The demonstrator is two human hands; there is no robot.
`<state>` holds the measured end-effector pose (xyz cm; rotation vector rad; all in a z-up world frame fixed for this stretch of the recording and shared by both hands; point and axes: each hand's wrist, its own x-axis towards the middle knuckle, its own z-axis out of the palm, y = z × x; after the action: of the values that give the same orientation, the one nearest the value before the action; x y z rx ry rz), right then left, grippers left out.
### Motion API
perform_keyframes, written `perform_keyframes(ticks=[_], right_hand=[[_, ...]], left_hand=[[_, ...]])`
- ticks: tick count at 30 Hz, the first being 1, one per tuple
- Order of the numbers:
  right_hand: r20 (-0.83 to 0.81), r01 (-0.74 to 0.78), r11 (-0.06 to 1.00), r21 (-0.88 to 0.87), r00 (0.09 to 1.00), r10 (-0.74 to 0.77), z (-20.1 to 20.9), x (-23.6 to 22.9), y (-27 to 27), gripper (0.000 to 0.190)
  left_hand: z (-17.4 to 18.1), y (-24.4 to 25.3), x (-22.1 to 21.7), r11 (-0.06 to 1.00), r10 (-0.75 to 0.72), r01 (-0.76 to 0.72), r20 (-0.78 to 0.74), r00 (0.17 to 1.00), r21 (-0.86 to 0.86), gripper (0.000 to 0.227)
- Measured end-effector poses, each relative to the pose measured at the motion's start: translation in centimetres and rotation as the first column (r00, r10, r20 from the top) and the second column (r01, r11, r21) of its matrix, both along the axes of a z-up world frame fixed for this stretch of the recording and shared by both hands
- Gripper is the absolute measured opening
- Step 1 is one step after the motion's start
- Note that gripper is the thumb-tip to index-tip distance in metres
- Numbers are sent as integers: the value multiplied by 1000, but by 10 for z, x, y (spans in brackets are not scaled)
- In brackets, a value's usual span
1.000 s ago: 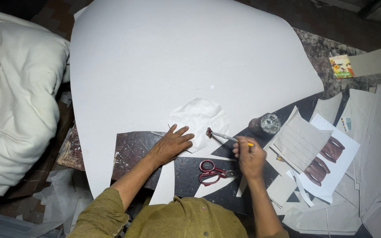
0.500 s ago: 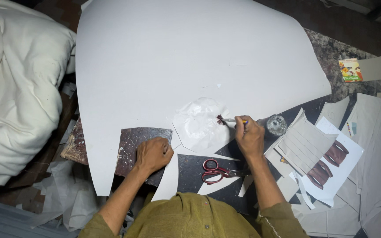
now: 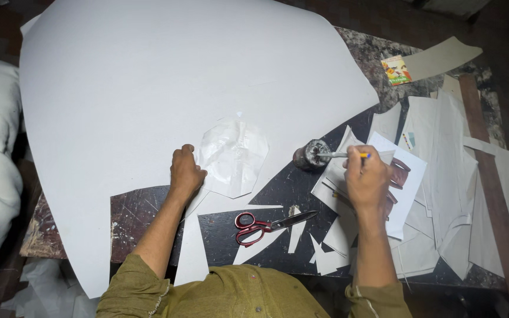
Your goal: The person traces a paper template onto a large sheet of white paper using a pencil, then cuts out the traced shapes with scissors. The person repeats this process for multiple pieces, handling the paper and tools throughout.
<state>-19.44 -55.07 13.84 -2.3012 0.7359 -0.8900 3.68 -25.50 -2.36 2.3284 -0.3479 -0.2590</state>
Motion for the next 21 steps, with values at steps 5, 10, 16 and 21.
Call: perform_keyframes(ticks=[5, 10, 16, 21], right_hand=[[-233, -87, 996, -31, 969, 77, -11, 34, -17, 21], [-136, 18, 976, -219, 990, -49, -20, 28, -15, 57], [43, -289, 801, 524, 948, 314, -102, 32, 51, 64], [244, -291, 274, 917, 950, 194, -157, 73, 66, 73]], left_hand=[[2, -3, 9, 992, 7, -1, -42, 999, 124, 50], [51, 6, 21, 986, 163, -154, 158, 974, -65, 26], [72, 9, -1, 928, -211, 363, 687, 696, -83, 37], [31, 3, -40, 606, -788, 691, 412, 457, 394, 17]])
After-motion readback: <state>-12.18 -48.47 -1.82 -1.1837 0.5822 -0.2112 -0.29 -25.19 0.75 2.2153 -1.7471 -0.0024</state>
